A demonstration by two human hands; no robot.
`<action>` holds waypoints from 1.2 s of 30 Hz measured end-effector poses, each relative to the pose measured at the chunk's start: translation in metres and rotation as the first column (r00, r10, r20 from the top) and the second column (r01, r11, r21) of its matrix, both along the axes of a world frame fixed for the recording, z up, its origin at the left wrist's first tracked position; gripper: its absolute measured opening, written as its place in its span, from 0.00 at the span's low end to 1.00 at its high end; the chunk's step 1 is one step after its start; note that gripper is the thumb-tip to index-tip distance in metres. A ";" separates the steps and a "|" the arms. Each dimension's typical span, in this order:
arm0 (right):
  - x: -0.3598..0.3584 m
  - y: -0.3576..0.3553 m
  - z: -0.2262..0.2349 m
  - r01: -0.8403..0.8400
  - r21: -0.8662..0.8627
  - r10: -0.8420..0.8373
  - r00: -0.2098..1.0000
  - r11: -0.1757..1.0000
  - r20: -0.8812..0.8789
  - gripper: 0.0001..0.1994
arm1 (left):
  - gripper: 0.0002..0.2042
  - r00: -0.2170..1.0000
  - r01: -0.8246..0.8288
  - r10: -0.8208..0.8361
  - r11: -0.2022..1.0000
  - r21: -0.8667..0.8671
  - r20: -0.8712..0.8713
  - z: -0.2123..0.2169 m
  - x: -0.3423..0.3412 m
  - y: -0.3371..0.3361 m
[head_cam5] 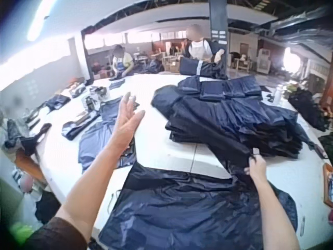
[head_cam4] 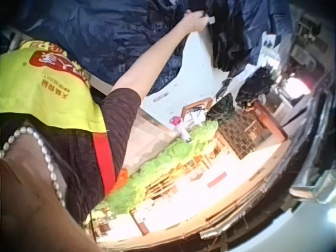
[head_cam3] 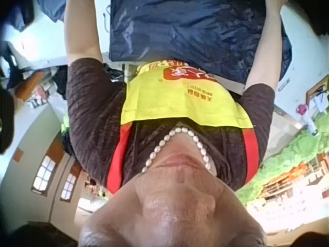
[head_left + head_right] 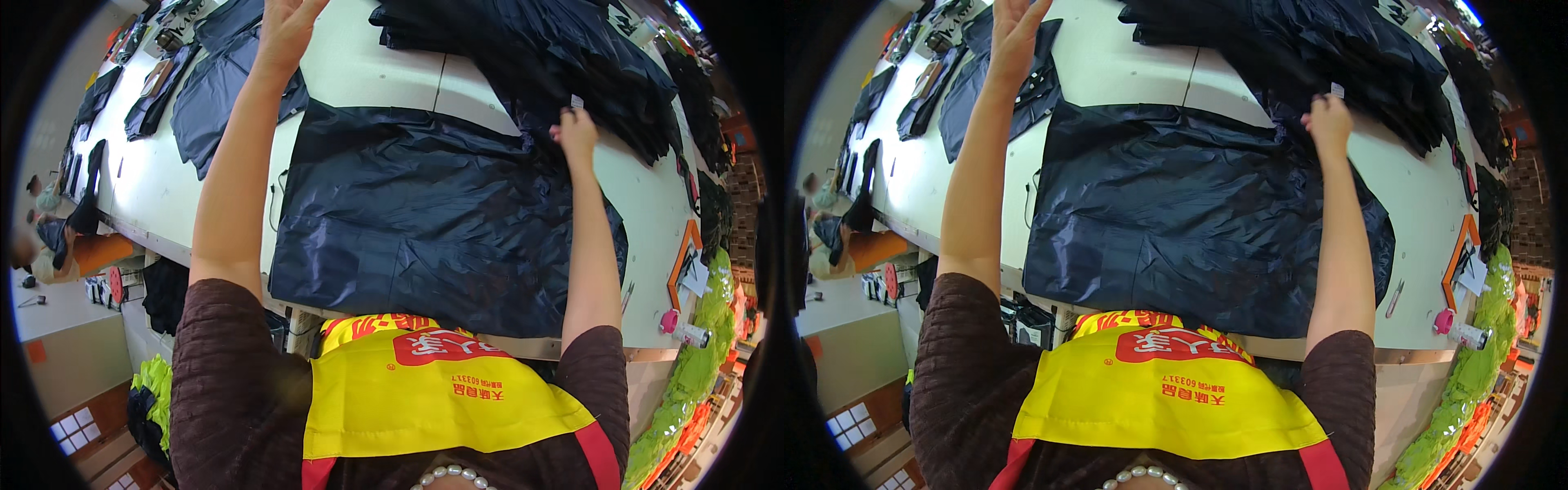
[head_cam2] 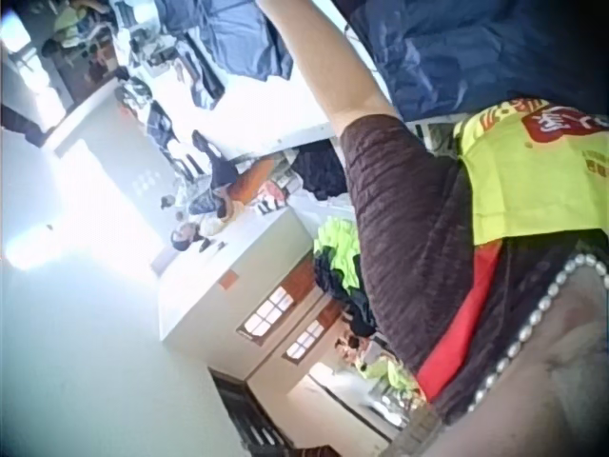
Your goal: The person folds a dark blue jacket on a white table. They smooth the fabric, fold the sleeves inward, fold the body in half, and then fold it again into a compact rectangle. The folded jacket is placed on a stack of similar items.
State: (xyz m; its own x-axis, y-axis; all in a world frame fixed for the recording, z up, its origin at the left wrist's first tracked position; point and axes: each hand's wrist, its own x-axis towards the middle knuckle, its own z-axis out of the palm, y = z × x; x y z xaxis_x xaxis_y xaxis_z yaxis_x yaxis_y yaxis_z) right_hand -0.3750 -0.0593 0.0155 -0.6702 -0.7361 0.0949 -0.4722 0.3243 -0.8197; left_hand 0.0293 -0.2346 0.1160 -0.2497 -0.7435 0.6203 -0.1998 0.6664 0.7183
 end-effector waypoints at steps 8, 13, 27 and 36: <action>-0.038 0.052 -0.053 -0.029 -0.007 0.017 0.756 1.000 -0.655 0.37 | 0.33 0.521 -0.730 0.327 0.649 0.214 0.788 -0.108 0.041 0.009; -0.063 0.059 -0.071 0.120 0.339 0.038 0.905 0.933 -0.424 0.33 | 0.17 0.979 -0.202 0.075 0.515 0.833 0.191 -0.144 0.042 -0.030; -0.093 0.046 -0.094 0.319 0.282 -0.159 0.867 0.905 -0.472 0.23 | 0.18 0.637 -0.610 0.716 0.695 -0.381 0.287 -0.172 0.009 -0.009; -0.011 -0.090 0.035 -0.041 -0.131 -0.058 0.737 0.991 -0.673 0.31 | 0.20 0.741 0.069 -0.004 0.995 -0.070 0.672 -0.184 -0.074 0.074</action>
State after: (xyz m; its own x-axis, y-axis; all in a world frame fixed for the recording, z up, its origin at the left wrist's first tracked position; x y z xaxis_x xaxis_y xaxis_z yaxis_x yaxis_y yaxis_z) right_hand -0.3857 -0.1493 0.0504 -0.3997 -0.6783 0.6165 -0.9143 0.2471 -0.3208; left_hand -0.0448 -0.1610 -0.0684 -0.6505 -0.6781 0.3420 -0.5822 0.7344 0.3488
